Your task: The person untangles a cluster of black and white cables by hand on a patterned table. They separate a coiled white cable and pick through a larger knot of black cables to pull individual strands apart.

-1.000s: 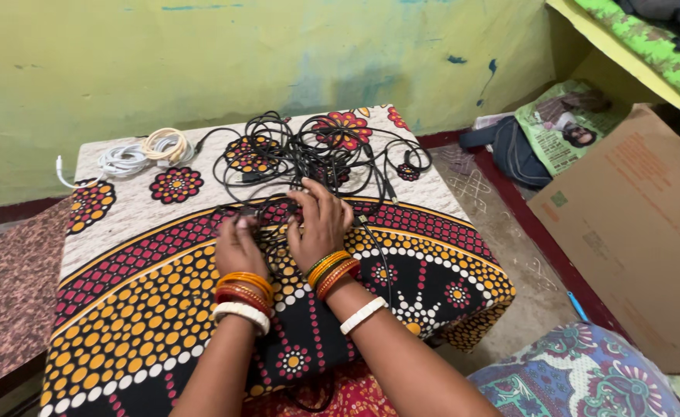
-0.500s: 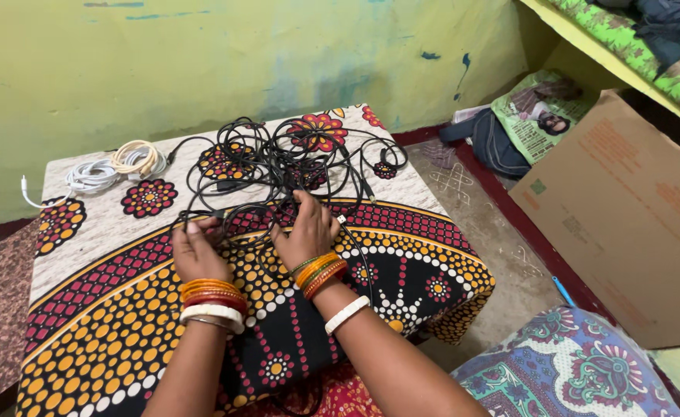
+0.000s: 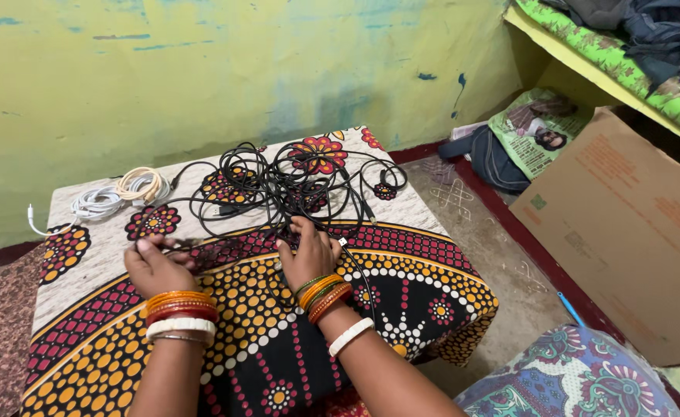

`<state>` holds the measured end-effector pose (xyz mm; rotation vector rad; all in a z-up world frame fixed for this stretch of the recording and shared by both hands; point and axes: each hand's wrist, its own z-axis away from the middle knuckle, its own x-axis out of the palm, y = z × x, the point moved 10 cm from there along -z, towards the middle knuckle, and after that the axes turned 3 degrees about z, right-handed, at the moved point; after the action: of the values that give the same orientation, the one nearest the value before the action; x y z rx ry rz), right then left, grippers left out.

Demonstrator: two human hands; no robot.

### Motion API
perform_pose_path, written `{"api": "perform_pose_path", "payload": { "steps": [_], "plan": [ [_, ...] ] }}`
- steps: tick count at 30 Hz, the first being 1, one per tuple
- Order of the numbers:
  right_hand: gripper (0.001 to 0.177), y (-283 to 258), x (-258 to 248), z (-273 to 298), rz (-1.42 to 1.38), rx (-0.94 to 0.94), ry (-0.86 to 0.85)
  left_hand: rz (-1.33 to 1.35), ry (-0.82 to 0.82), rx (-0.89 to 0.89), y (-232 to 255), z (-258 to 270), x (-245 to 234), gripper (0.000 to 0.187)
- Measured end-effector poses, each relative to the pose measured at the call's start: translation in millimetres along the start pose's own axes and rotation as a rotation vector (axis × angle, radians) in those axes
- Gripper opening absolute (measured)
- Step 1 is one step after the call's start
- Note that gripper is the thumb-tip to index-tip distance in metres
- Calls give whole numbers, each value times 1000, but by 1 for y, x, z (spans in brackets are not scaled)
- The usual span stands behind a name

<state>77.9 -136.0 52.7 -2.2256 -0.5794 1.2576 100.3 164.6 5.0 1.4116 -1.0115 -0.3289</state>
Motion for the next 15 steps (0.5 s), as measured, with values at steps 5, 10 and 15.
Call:
{"api": "perform_pose_path", "payload": {
  "steps": [5, 10, 15],
  "plan": [
    [48, 5, -2, -1, -72, 44, 12, -657, 68, 355, 18, 36, -9, 15],
    [30, 30, -14, -7, -5, 223, 126, -907, 108, 373, 44, 64, 10, 37],
    [30, 63, -30, -8, 54, 407, 229, -1054, 72, 533, 79, 86, 31, 51]
  ]
}}
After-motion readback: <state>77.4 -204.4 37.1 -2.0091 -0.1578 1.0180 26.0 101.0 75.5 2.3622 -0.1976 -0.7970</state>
